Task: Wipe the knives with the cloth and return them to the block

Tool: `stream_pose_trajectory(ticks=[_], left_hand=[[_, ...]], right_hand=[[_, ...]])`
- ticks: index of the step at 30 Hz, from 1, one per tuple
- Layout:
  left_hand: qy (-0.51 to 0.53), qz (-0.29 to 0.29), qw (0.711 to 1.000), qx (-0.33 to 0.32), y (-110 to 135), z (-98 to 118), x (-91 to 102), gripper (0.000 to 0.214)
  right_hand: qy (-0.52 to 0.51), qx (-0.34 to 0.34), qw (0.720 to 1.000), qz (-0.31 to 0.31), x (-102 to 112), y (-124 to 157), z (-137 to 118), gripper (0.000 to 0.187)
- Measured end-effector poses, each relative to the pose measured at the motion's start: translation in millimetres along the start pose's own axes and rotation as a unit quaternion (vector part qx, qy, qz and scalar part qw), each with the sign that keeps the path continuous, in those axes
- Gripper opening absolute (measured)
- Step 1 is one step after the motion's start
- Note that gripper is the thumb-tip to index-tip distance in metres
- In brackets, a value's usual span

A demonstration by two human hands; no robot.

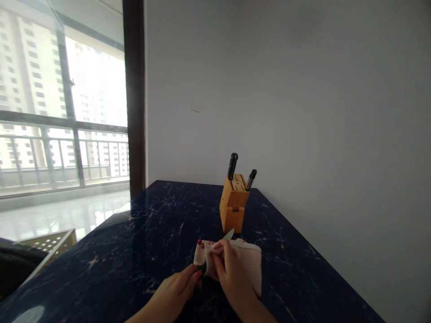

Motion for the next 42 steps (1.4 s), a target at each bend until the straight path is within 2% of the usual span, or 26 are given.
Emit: stream_pose_trajectory(ticks=[3,6,8,11,14,16,22,28,34,38,42], left_hand=[[0.001,-0.002,1.000,-0.003,-1,-3,-1.3,0.037],[0.003,-0.007,1.000,-0.011,-2,-3,-2.3,0.037],[0.008,-0.005,1.000,-0.013,-2,-5,-2.6,0.038],[0.007,0.002,1.000,-0.015,-2,-8,-2.6,0.037],[0.011,0.001,1.000,-0.014,-2,-10,-2.8,0.036],[0.014,-0.002,1.000,-0.013,-2,-9,-2.6,0.036],[-0.022,-0.005,1.000,-0.019,-1,-2,-1.7,0.037],[-0.004,0.005,1.000,-0.008,-1,-4,-0.5,0.036],[-0.006,-0.003,1.000,0.000,-2,-5,-0.7,0.037],[0.013,0.002,1.000,-0.006,-1,-4,0.7,0.037],[0.027,-0.001,1.000,0.003,-2,-6,-0.2,0.039]], right_hand=[[-0.042,-0.016,0.999,-0.012,-3,1,3,0.009],[-0.096,-0.054,0.994,-0.001,1,-3,14,0.002],[-0.122,-0.074,0.990,0.011,5,-6,20,0.005],[-0.135,-0.083,0.987,0.018,5,-7,19,0.006],[-0.140,-0.082,0.987,-0.014,-3,-4,12,0.004],[-0.130,-0.078,0.988,-0.025,-4,-4,11,0.005],[-0.029,-0.045,0.998,0.040,17,-12,19,0.008],[-0.005,-0.019,1.000,-0.013,1,-5,7,0.010],[0.013,-0.021,0.999,0.024,11,-6,7,0.010],[0.020,-0.006,1.000,-0.011,8,-4,-3,0.011],[0.026,-0.012,1.000,0.008,10,-5,2,0.010]])
Point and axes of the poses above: each hand's wrist, its own y-axis away from the middle knuckle, its own x-axis out of the back of the hand, z = x × y, the point moved 7 cm from there along -y, towards the middle knuckle, and after that the axes turned 7 degrees about y, right-handed, at the moved point
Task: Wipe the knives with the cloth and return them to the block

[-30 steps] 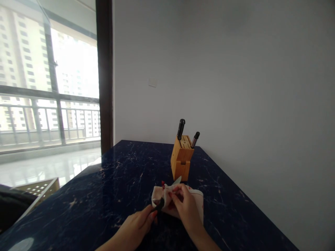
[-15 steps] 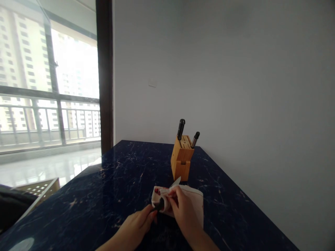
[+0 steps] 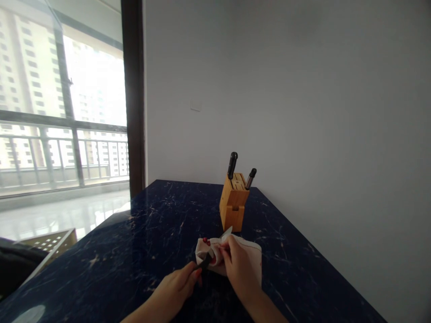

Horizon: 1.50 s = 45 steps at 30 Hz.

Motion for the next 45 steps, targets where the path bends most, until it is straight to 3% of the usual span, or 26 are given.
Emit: stream_pose_trajectory(ticks=[7,12,17,24,30,35,41,45], left_hand=[[0.029,0.001,1.000,0.006,-2,-2,-0.5,0.043],[0.011,-0.003,1.000,0.000,0,2,0.9,0.043],[-0.024,-0.006,1.000,-0.017,1,8,1.6,0.037],[-0.077,-0.022,0.996,-0.031,3,14,0.5,0.035],[-0.081,-0.016,0.996,-0.034,4,13,0.8,0.032],[-0.086,-0.021,0.995,-0.035,3,12,-0.2,0.033],[-0.071,-0.018,0.996,-0.047,3,8,-1.3,0.029],[-0.077,-0.022,0.996,-0.043,4,8,-1.8,0.032]], right_hand=[[-0.019,0.013,0.999,-0.025,-6,0,2,0.009],[-0.009,-0.011,1.000,-0.001,-1,-3,10,0.009],[-0.006,-0.004,0.999,-0.036,-7,1,3,0.010],[-0.015,-0.014,0.999,0.029,3,-3,12,0.008],[-0.001,0.026,0.999,-0.020,-6,2,-3,0.010],[0.006,0.006,1.000,0.029,6,-2,3,0.011],[0.013,0.052,0.998,-0.010,-5,4,-11,0.011],[0.017,0.009,0.999,0.037,6,-3,8,0.010]])
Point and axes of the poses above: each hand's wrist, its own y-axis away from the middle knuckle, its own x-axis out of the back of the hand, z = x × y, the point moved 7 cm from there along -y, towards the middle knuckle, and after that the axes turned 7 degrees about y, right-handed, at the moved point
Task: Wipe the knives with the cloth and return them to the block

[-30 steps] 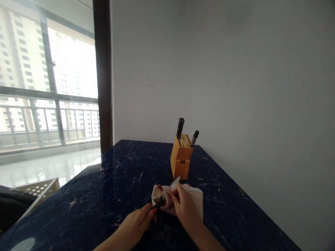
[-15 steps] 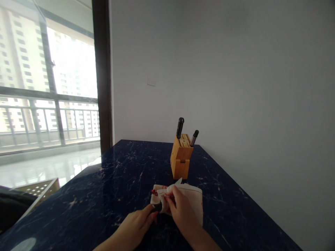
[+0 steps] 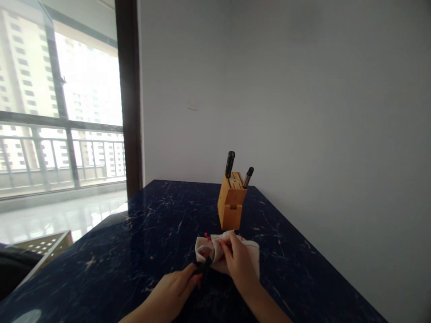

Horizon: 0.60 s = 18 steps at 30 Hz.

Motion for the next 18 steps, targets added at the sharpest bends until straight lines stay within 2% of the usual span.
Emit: stream_pose_trajectory(ticks=[4,10,18], left_hand=[[-0.011,-0.010,1.000,-0.002,1,5,0.9,0.034],[-0.021,-0.018,1.000,0.000,1,9,1.8,0.033],[-0.027,-0.007,1.000,0.006,0,4,-0.4,0.034]], right_hand=[[-0.008,-0.049,0.998,0.049,15,-9,22,0.008],[-0.055,-0.101,0.989,0.088,28,-12,36,0.009],[-0.120,-0.140,0.977,0.105,22,-12,58,0.014]])
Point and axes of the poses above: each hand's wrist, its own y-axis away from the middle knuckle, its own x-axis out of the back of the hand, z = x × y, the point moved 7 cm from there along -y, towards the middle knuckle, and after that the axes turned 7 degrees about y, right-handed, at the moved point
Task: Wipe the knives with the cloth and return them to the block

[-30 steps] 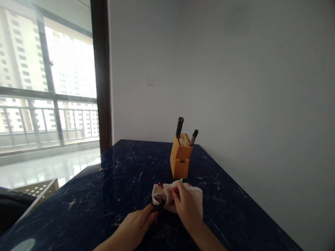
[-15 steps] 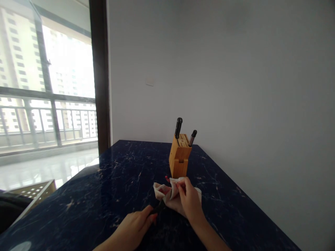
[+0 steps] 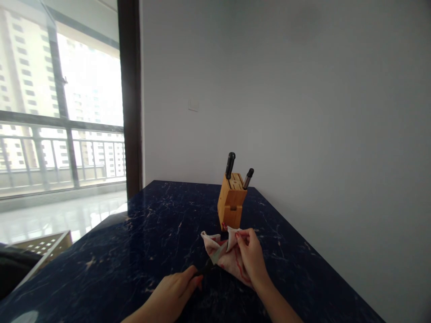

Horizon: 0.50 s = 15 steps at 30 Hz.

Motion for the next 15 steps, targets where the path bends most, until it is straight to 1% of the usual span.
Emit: stream_pose_trajectory(ticks=[6,11,15], left_hand=[[0.021,0.001,1.000,0.021,-2,-7,-2.7,0.037],[0.046,0.001,0.998,0.031,-3,-11,-3.7,0.037],[0.066,0.006,0.997,0.034,-3,-11,-2.6,0.039]], right_hand=[[-0.031,-0.006,0.999,0.026,2,3,-1,0.018],[-0.001,0.043,0.999,0.008,0,5,-13,0.016],[0.000,0.036,0.999,0.021,3,6,-17,0.018]])
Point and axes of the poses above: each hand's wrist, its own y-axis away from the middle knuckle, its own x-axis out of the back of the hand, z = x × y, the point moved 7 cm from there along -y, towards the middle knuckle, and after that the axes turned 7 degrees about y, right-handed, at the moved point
